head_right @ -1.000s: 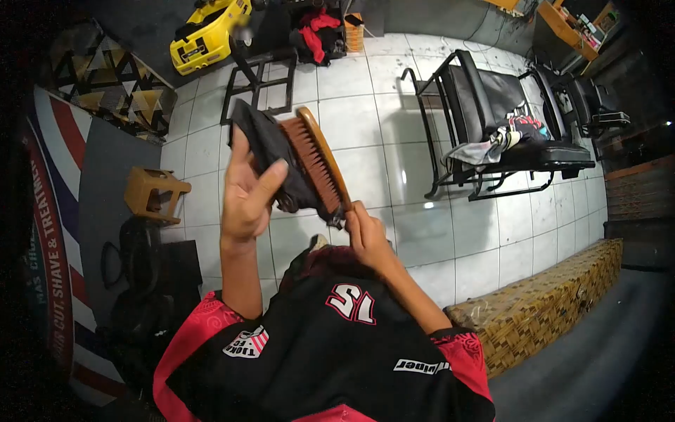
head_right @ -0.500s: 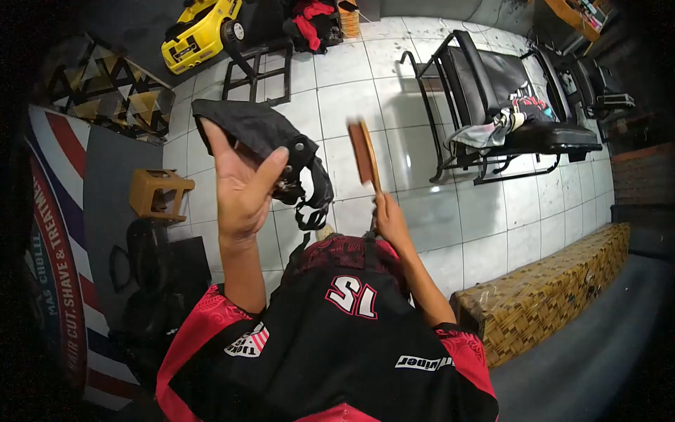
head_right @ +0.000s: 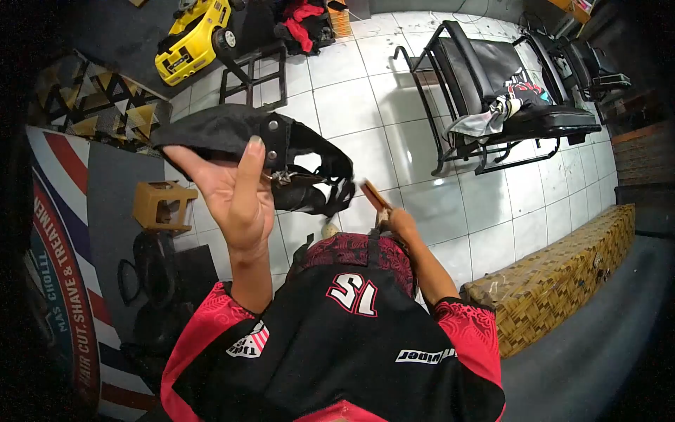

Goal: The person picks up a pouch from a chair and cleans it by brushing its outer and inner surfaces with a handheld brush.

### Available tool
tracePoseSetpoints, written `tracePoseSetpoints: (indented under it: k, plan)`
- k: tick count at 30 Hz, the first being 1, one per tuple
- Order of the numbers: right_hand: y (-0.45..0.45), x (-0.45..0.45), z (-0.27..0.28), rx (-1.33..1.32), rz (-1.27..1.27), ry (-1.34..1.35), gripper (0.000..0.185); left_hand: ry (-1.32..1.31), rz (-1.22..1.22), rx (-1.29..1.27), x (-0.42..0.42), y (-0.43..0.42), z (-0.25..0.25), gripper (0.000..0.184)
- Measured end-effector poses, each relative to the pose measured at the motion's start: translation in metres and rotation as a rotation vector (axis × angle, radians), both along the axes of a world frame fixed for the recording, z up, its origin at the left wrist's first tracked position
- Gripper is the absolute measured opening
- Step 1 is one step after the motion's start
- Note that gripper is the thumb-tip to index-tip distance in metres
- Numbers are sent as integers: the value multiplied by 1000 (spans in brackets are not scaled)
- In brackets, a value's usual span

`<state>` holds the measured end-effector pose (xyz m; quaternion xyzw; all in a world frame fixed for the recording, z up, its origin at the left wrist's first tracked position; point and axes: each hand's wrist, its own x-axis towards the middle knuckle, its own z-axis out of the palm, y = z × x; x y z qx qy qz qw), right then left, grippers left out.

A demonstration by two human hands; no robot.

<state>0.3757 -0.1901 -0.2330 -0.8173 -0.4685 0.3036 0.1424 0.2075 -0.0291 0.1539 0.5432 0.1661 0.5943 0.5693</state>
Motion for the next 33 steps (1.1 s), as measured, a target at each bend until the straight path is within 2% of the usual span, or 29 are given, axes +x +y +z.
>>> tracePoseSetpoints:
  k: [2, 3, 5, 6, 7, 9, 10, 12, 14, 16, 18, 20, 22, 24, 25, 27, 29, 31, 33]
  plan:
    - [-12, 10, -7, -270, 122, 88, 45, -34, 42, 7, -1, 0, 0, 87]
    - [-11, 9, -6, -271, 120, 90, 45, -39, 56, -25, -3, 1, 0, 87]
    - [0, 7, 9, -78, -123, 110, 46, -41, 29, -26, -3, 2, 2, 86]
    - [10, 4, 29, 129, -191, 198, 44, -43, 3, -25, -2, 2, 1, 86]
    - [22, -2, 61, 338, -259, 287, 42, -1, 17, -75, -1, 1, -1, 87]
    - [46, -22, 167, 413, -404, 702, 34, -17, -32, -63, 4, -3, -3, 87]
    - [49, -29, 206, 483, -375, 891, 30, -38, -79, -50, 7, -5, -4, 87]
    - [53, -44, 224, 705, -214, 744, 23, -8, -72, -60, 10, -9, -1, 87]
    - [52, -50, 222, 739, 0, 516, 18, -37, -98, -17, 13, -10, 5, 85]
    - [46, -48, 172, 677, 49, 514, 13, -77, -78, -13, 12, -11, 14, 84]
    - [32, -40, 106, 422, 94, 268, 16, -113, -51, -13, 7, -9, 22, 82]
    - [2, -23, 44, 96, 62, 165, 25, -41, 0, 7, -1, -5, 28, 80]
    - [-44, 9, -57, -214, 472, 120, 41, -71, -7, 32, -3, -4, 29, 79]
    - [-49, 11, -6, -351, 340, 146, 44, -107, -46, -22, -6, -4, 24, 78]
    - [-44, 11, -10, -347, 342, 146, 44, -106, -45, -19, -7, -5, 23, 78]
    - [-36, 17, -15, -256, 50, 118, 45, -164, -94, -123, -5, -10, 18, 78]
    - [-7, 8, 51, 199, -150, 198, 42, -136, -119, -176, -6, -12, 10, 78]
    - [25, -8, 162, 371, -350, 720, 37, -33, -143, -176, -3, -14, 4, 73]
    - [34, -24, 241, 554, -269, 1036, 32, 56, -126, -205, 6, -22, -1, 74]
